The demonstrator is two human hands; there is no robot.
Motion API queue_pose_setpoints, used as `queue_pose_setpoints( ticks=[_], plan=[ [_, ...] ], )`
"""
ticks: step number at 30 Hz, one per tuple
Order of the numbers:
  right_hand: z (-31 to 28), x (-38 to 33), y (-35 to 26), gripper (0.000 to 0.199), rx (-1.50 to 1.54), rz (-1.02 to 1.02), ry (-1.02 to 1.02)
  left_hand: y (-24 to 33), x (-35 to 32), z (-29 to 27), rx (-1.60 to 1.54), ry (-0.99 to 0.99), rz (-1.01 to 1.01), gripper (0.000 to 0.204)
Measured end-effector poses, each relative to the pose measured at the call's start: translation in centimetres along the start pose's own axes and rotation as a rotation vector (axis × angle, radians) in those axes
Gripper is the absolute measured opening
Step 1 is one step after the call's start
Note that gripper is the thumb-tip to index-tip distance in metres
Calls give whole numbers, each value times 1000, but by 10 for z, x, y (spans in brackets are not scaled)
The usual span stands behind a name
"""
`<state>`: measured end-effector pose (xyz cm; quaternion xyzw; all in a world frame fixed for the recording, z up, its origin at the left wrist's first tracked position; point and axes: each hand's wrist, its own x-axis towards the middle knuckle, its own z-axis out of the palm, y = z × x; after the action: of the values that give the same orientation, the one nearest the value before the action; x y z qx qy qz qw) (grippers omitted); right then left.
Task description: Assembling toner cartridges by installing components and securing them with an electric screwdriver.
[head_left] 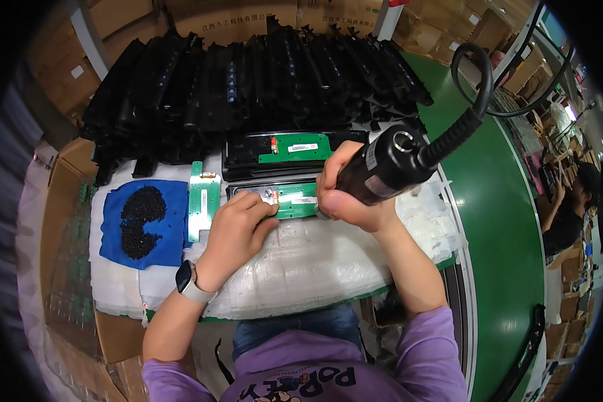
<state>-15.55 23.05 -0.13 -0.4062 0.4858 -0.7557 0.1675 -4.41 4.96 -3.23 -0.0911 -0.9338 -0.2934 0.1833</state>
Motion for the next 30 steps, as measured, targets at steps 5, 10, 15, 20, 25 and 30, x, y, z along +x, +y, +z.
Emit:
queue_pose_setpoints(
  ticks=[5, 10, 15, 20, 25, 30],
  plan=[
    [8, -1, -9, 29, -117, -28, -66, -1, -4, -2, 61, -37, -14, 15],
    [-9, 0, -11, 31, 314, -206, -9, 3, -4, -30, 179, 52, 44, 13],
    [-15, 5, -28, 34, 382, -287, 16, -34, -49, -98, 878, 332, -402, 15],
    [-11, 3, -31, 32, 326, -277, -8, -64, -85, -125, 919, 39, -757, 11],
    [-8, 1, -25, 29, 272, -253, 3, -72, -81, -124, 872, 131, -674, 5],
    [-9, -1, -28, 40, 213, -174, 8, -73, -87, -125, 852, 259, -604, 4]
  ],
)
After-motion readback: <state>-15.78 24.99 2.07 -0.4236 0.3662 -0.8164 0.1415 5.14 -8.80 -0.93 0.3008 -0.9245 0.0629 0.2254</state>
